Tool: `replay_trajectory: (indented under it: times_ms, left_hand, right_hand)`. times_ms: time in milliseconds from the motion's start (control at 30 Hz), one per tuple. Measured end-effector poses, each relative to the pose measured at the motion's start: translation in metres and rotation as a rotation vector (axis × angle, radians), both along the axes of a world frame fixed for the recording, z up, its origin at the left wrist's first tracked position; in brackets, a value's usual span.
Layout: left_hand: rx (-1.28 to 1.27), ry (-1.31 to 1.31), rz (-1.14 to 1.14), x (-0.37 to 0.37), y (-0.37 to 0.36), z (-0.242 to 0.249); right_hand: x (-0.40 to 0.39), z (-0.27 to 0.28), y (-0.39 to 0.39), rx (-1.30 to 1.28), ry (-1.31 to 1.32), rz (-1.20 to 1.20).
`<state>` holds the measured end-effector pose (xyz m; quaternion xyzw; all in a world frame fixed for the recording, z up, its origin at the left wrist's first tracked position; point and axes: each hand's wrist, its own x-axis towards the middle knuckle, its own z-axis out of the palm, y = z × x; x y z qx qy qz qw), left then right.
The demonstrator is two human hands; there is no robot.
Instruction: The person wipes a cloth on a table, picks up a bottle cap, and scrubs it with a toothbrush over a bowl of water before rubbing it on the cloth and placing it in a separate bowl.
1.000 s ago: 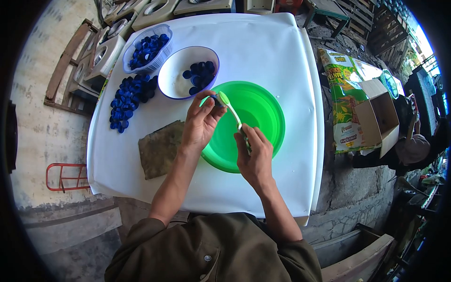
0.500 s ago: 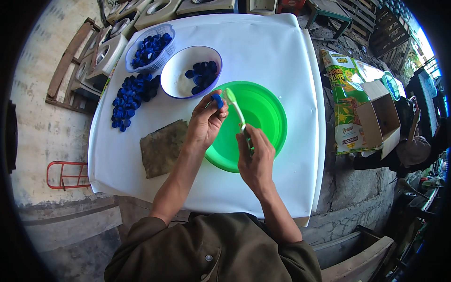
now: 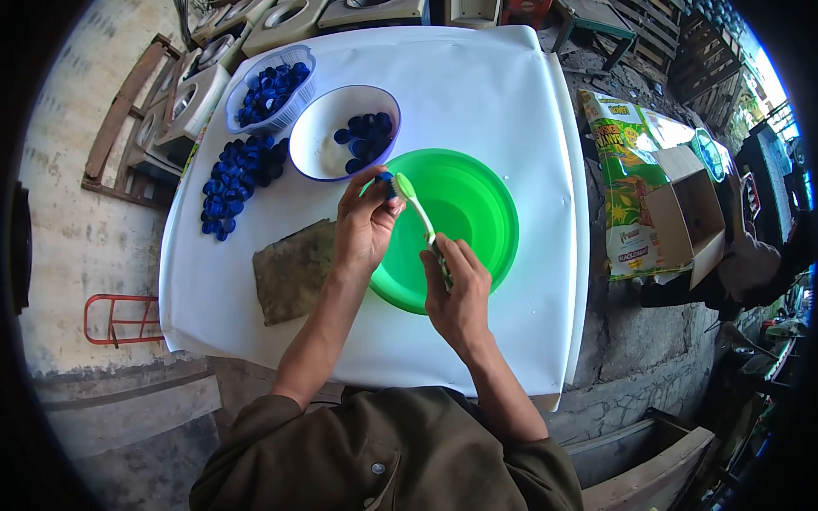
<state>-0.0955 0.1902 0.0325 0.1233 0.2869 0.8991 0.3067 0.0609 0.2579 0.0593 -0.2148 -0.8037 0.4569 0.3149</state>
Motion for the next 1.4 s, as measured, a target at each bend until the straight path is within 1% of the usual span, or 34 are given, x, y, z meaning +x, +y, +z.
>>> replay_trajectory:
  times_ms: [100,233,333,433,533,567,667,767,867,967,1033,1167,1267,1367,1400]
  left_hand:
    - [-0.069,0.047,-0.032,0.006,0.0,0.0]
    - [-0.052,0.075,0.031,0.006,0.003,0.007]
    - [-0.029,0.068,0.031,0.001,0.002,0.011]
    - [-0.074,0.077,-0.001,0.005,0.004,0.005]
    - [-0.09,0.048,0.042,0.008,0.006,0.002]
    - [-0.068,0.084,0.038,0.003,0.005,-0.004]
    - [-0.099,0.079,0.037,0.001,0.001,-0.002]
    - [-0.169,0.068,0.021,0.012,0.006,0.011]
    - [-0.135,0.071,0.012,0.009,0.004,0.01]
    - [-0.029,0.08,-0.026,0.003,0.001,-0.002]
    - [-0.017,0.088,-0.038,0.005,0.003,-0.002]
    - [-0.035,0.078,-0.017,0.003,0.003,0.001]
    - [0.015,0.027,-0.038,0.001,0.001,-0.005]
    - [0.024,0.041,-0.054,0.006,0.004,-0.005]
    - [0.019,0.014,-0.024,0.007,0.004,-0.001]
  right_hand:
    - [-0.001,-0.005,0.003,-0.049,-0.004,-0.033]
    - [0.0,-0.001,0.001,-0.052,0.004,-0.023]
    - [0.006,-0.001,0.001,-0.036,-0.005,-0.022]
    - [0.003,-0.004,0.004,-0.024,0.014,-0.039]
    - [0.002,0.002,0.001,0.006,0.005,-0.026]
    - [0.004,0.004,0.0,0.017,-0.013,-0.02]
    - [0.004,-0.001,0.002,0.005,0.006,-0.024]
    - [0.0,0.004,0.003,0.004,-0.009,-0.021]
    - [0.002,0.004,0.0,0.012,-0.012,0.017]
    - [0.002,-0.001,0.005,0.001,-0.004,-0.021]
    - [0.001,-0.003,0.005,-0.006,-0.002,-0.048]
    - [0.003,0.004,-0.002,0.03,-0.015,0.026]
    - [0.003,-0.004,0.001,-0.024,0.024,-0.02]
    - [0.0,0.001,0.0,-0.005,0.0,-0.029]
    - [0.001,0.001,-0.001,-0.005,-0.004,-0.018]
